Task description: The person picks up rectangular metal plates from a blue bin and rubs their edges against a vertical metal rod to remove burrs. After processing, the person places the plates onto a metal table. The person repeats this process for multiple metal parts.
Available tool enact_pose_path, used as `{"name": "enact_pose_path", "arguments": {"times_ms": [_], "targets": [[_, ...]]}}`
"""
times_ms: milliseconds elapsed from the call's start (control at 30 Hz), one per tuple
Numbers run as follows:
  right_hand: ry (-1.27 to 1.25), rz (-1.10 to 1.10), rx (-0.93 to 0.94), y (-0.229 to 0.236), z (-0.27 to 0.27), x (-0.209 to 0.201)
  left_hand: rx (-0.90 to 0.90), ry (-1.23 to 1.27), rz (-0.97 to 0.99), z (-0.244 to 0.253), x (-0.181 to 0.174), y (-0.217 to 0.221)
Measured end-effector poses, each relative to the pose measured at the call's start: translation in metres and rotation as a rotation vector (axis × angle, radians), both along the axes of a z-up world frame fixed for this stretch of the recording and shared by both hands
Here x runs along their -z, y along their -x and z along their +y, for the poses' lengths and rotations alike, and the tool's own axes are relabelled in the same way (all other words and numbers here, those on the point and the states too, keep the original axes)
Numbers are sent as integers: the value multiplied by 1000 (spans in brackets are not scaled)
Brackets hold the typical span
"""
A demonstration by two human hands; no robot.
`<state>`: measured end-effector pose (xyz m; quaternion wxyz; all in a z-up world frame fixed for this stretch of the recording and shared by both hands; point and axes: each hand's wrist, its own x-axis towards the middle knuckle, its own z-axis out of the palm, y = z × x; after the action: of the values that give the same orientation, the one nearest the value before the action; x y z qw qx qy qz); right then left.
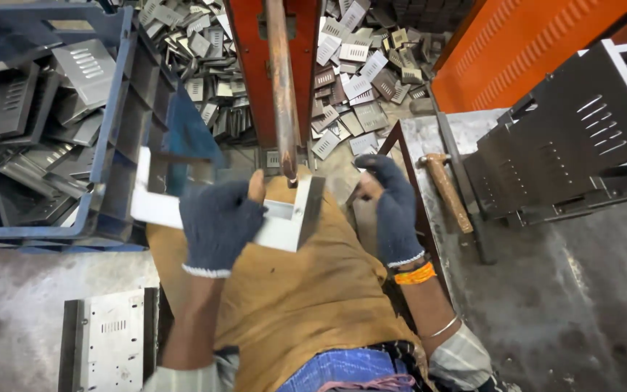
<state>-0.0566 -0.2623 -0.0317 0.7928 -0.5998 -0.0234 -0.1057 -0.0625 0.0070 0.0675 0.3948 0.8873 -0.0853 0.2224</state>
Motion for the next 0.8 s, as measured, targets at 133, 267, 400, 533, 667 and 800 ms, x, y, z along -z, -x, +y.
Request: {"name": "enact_pose_path", "arguments": {"times_ms": [133, 267, 400, 533, 667, 800], "targets": [[36, 16, -214, 1, 43, -58, 60, -268, -49, 2, -18, -42], [39, -150, -432, -29, 61, -41, 96, -441, -76, 0, -22, -73], [83, -149, -462, -39, 55, -28, 125, -494, -24, -2, -18, -83], [-42, -165, -481, -39, 55, -25, 116, -511, -62, 0, -14, -79], [21, -147, -442, -42, 53, -18, 108, -461, -122, 3, -15, -75], [-14, -108, -415, -37, 56, -32, 125, -439, -115, 7, -12, -77]]}}
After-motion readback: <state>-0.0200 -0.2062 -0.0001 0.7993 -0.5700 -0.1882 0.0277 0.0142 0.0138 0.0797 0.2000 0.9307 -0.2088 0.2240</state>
